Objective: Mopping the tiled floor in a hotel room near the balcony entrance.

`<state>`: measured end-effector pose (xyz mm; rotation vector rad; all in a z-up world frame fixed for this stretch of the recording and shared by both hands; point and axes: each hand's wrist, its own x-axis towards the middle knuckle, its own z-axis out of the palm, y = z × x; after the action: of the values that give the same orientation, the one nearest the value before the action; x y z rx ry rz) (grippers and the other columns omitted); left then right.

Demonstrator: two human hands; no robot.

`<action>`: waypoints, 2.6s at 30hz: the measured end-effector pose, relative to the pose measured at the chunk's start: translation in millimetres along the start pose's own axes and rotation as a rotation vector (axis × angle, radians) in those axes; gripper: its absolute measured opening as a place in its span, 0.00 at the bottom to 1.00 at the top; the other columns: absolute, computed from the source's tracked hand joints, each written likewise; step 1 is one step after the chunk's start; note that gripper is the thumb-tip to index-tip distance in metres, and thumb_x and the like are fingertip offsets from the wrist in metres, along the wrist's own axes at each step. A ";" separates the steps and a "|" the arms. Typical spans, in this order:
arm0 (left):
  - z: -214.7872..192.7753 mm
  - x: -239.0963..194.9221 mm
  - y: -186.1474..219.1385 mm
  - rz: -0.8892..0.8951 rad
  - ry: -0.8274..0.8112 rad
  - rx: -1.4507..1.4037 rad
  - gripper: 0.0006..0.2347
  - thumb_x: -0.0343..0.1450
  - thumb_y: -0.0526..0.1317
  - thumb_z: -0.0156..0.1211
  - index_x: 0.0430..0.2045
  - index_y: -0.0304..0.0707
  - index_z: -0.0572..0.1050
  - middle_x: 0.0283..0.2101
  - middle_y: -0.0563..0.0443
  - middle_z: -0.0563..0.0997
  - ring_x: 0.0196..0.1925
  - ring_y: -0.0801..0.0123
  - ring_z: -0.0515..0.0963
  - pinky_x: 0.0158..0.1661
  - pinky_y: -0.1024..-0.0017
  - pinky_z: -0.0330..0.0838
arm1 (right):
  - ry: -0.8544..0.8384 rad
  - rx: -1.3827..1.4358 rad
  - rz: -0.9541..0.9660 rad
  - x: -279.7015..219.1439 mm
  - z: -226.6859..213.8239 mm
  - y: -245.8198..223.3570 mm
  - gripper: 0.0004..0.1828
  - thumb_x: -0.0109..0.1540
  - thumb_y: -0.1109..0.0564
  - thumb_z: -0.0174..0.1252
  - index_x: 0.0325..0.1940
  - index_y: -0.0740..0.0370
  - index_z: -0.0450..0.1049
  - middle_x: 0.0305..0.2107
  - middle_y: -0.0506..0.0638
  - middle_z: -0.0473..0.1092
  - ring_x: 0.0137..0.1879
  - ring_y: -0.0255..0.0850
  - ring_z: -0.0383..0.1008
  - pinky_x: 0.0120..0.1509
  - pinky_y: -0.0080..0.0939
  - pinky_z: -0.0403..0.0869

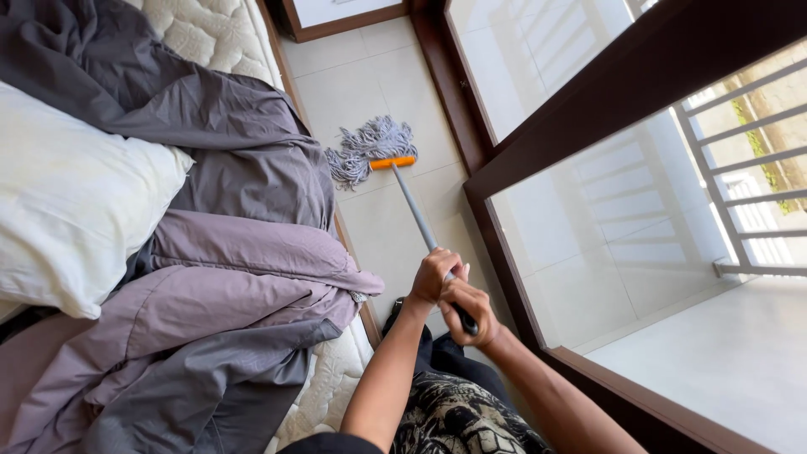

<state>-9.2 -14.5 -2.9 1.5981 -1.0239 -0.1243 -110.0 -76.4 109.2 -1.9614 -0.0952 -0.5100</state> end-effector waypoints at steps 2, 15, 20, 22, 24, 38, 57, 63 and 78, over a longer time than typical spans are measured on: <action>9.0 0.4 -3.9 0.015 0.005 0.001 0.11 0.63 0.31 0.65 0.16 0.38 0.65 0.19 0.47 0.70 0.25 0.52 0.72 0.32 0.59 0.69 | -0.020 -0.008 0.023 -1.2 -6.4 -2.3 0.02 0.56 0.69 0.51 0.29 0.68 0.68 0.25 0.56 0.69 0.31 0.45 0.70 0.38 0.42 0.72; 17.5 -6.9 22.0 0.052 -0.125 -0.074 0.12 0.62 0.31 0.66 0.15 0.38 0.65 0.19 0.46 0.72 0.24 0.53 0.72 0.30 0.61 0.70 | 0.180 -0.077 0.048 -25.5 -0.7 -22.2 0.01 0.55 0.69 0.53 0.30 0.69 0.69 0.24 0.57 0.68 0.31 0.45 0.69 0.39 0.42 0.71; 35.5 -7.9 6.0 0.092 -0.096 -0.074 0.12 0.62 0.30 0.65 0.14 0.37 0.64 0.18 0.47 0.70 0.24 0.54 0.71 0.33 0.61 0.70 | 0.080 -0.119 0.115 -30.8 -9.2 -15.1 0.02 0.57 0.70 0.53 0.32 0.69 0.70 0.25 0.57 0.69 0.33 0.46 0.71 0.40 0.41 0.72; 29.1 -5.6 12.2 0.081 -0.068 -0.067 0.11 0.61 0.30 0.65 0.14 0.37 0.65 0.18 0.46 0.70 0.24 0.53 0.71 0.31 0.61 0.69 | 0.065 -0.118 0.136 -21.7 -6.4 -25.4 0.03 0.57 0.70 0.53 0.32 0.69 0.70 0.25 0.56 0.69 0.32 0.45 0.71 0.40 0.40 0.72; 20.7 -7.2 23.9 0.025 -0.033 -0.090 0.11 0.62 0.30 0.64 0.15 0.36 0.65 0.19 0.45 0.70 0.24 0.53 0.72 0.29 0.61 0.68 | 0.083 -0.106 0.186 -9.4 -3.2 -47.4 0.02 0.57 0.70 0.54 0.30 0.70 0.70 0.23 0.56 0.67 0.30 0.45 0.68 0.37 0.40 0.69; 83.7 11.9 -0.1 0.105 -0.381 -0.109 0.10 0.66 0.35 0.61 0.15 0.36 0.68 0.20 0.45 0.75 0.25 0.55 0.75 0.39 0.60 0.73 | 0.066 -0.140 0.266 -53.1 -56.5 -12.9 0.03 0.59 0.68 0.54 0.33 0.71 0.74 0.30 0.58 0.73 0.39 0.47 0.74 0.47 0.43 0.74; 144.4 4.9 64.5 0.015 -0.333 -0.050 0.14 0.71 0.39 0.59 0.13 0.37 0.70 0.17 0.48 0.74 0.22 0.58 0.74 0.40 0.60 0.73 | 0.127 0.009 0.159 -114.8 -132.0 -14.4 0.04 0.62 0.65 0.53 0.35 0.72 0.71 0.32 0.59 0.72 0.40 0.50 0.74 0.51 0.44 0.74; 165.0 -20.1 65.9 0.015 -0.245 0.076 0.08 0.62 0.42 0.60 0.13 0.39 0.73 0.21 0.45 0.78 0.27 0.54 0.77 0.37 0.60 0.74 | 0.042 0.019 0.056 -120.4 -138.5 -12.2 0.04 0.59 0.64 0.54 0.33 0.71 0.70 0.32 0.59 0.70 0.41 0.53 0.73 0.54 0.46 0.73; 175.9 -65.9 97.9 -0.162 -0.161 0.055 0.09 0.63 0.44 0.65 0.16 0.40 0.76 0.20 0.49 0.81 0.28 0.60 0.81 0.50 0.59 0.73 | 0.166 0.106 0.173 -170.1 -125.0 -23.9 0.10 0.57 0.59 0.49 0.34 0.73 0.68 0.31 0.60 0.70 0.37 0.46 0.71 0.53 0.43 0.72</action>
<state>-204.5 -96.7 -5.6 1.7426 -1.0267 -0.3417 -309.6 -149.2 106.6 -1.7972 0.1488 -0.5397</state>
